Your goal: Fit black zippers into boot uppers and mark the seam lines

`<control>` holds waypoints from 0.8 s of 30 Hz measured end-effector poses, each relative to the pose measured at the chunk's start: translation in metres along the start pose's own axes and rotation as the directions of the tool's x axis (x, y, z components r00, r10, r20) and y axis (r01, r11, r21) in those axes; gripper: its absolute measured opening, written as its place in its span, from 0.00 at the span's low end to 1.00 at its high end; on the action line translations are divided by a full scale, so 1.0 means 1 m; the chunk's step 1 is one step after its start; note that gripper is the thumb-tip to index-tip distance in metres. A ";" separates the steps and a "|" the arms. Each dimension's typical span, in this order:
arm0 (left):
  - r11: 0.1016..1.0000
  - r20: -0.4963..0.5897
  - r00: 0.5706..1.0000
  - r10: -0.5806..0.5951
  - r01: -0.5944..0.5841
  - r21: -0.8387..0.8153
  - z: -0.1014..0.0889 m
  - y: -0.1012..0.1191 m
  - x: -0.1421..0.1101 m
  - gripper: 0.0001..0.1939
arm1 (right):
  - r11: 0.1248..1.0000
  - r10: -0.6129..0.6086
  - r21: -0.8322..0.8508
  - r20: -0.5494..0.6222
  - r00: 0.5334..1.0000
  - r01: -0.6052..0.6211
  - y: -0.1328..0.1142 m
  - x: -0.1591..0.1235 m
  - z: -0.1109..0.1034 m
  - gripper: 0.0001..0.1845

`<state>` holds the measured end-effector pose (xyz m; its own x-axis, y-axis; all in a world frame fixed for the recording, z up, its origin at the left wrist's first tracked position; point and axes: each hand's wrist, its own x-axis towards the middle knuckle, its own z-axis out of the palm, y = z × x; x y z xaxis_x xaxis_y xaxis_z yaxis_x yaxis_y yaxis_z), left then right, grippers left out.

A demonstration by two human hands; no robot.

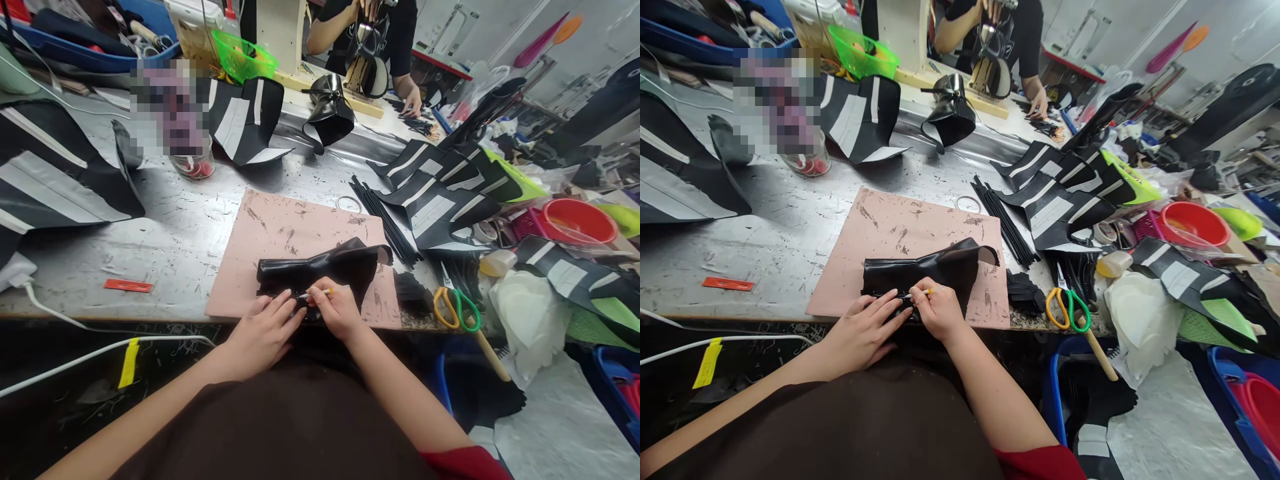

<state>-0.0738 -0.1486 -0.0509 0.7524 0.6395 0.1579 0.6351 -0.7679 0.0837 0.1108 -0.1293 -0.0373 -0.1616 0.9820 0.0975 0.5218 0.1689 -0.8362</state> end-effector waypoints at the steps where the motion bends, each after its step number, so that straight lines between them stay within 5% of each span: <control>1: 1.000 0.002 1.000 -0.001 0.001 0.002 0.000 0.000 0.000 0.23 | 1.000 0.014 0.009 -0.033 0.999 -0.014 0.001 0.000 0.000 0.13; 24: 1.000 0.008 1.000 -0.009 0.009 -0.013 0.002 0.000 0.000 0.23 | 0.993 0.031 -0.109 -0.049 0.998 -0.036 0.003 -0.001 0.000 0.13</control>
<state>-0.0735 -0.1482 -0.0534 0.7478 0.6469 0.1494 0.6398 -0.7622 0.0980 0.1127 -0.1298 -0.0393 -0.1040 0.9898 0.0979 0.6152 0.1413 -0.7756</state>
